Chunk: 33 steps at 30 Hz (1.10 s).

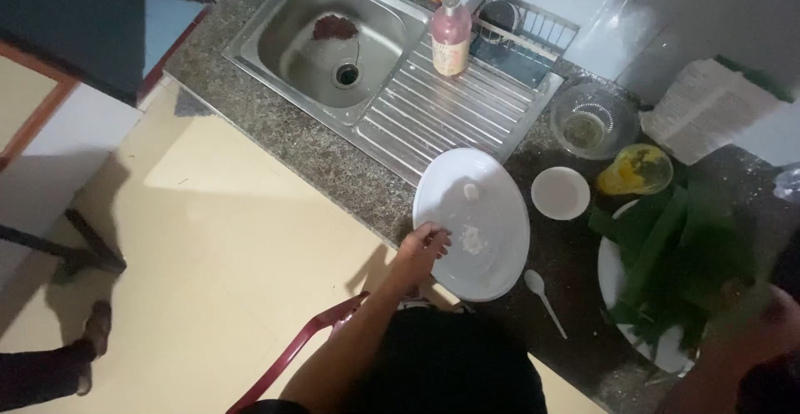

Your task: Shaping small dough balls and placing them onto leaves, occasionally adding a filling with a spoon.

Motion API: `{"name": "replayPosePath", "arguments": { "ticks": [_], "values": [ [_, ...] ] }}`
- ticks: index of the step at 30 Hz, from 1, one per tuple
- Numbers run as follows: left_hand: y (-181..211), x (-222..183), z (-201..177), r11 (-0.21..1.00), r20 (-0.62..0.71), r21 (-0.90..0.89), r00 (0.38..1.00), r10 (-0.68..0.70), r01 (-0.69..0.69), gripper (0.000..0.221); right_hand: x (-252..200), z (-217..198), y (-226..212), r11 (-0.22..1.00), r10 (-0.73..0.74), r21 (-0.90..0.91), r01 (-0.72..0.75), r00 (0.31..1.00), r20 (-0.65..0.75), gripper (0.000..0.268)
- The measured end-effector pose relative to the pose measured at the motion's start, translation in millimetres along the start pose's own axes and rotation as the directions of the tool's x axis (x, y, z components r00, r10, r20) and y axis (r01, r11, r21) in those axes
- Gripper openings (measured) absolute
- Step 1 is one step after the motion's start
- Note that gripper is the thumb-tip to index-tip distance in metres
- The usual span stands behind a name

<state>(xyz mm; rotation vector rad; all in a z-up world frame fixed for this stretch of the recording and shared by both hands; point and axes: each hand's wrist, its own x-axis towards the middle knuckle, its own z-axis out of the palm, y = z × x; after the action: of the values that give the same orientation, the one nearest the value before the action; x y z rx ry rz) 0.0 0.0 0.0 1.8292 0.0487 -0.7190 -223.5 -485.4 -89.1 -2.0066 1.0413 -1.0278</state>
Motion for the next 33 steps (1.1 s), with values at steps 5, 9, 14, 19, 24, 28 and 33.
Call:
{"name": "replayPosePath", "arguments": {
  "ticks": [5, 9, 14, 19, 24, 28, 33],
  "values": [
    [33, -16, -4, 0.997, -0.011, 0.042, 0.998, -0.059, 0.059, 0.020, 6, -14, 4, 0.678, -0.318, -0.674, 0.295, 0.943, 0.094, 0.040],
    [26, -3, -6, 0.996, 0.022, 0.085, 0.999, 0.028, -0.029, 0.024, 3, -24, -47, 0.610, -0.669, -0.581, 0.539, 0.744, -0.012, 0.046],
    [22, 9, -4, 0.998, 0.055, 0.055, 0.998, 0.033, -0.036, 0.033, -17, -25, -162, 0.903, -0.426, -0.079, 0.422, 0.903, -0.045, 0.026],
    [57, -8, 0, 1.000, 0.128, -0.011, 0.992, -0.012, 0.014, 0.049, -56, 19, -236, 0.199, -0.749, -0.770, 0.606, 0.601, 0.279, 0.009],
    [49, 0, 17, 0.911, 0.302, -0.412, 0.938, 0.168, -0.031, 0.051, -133, 107, -310, 0.961, 0.145, 0.035, -0.273, 0.611, 0.778, 0.026],
    [61, -1, -2, 0.943, 0.155, -0.333, 0.987, 0.033, 0.021, 0.044, -181, 154, -298, 0.969, 0.066, 0.081, -0.232, 0.565, 0.822, 0.026],
    [60, 7, -23, 0.965, 0.133, -0.255, 0.991, -0.025, 0.059, 0.034, -194, 150, -310, 0.932, 0.118, 0.034, -0.362, 0.388, 0.914, 0.026]
  ]
}}
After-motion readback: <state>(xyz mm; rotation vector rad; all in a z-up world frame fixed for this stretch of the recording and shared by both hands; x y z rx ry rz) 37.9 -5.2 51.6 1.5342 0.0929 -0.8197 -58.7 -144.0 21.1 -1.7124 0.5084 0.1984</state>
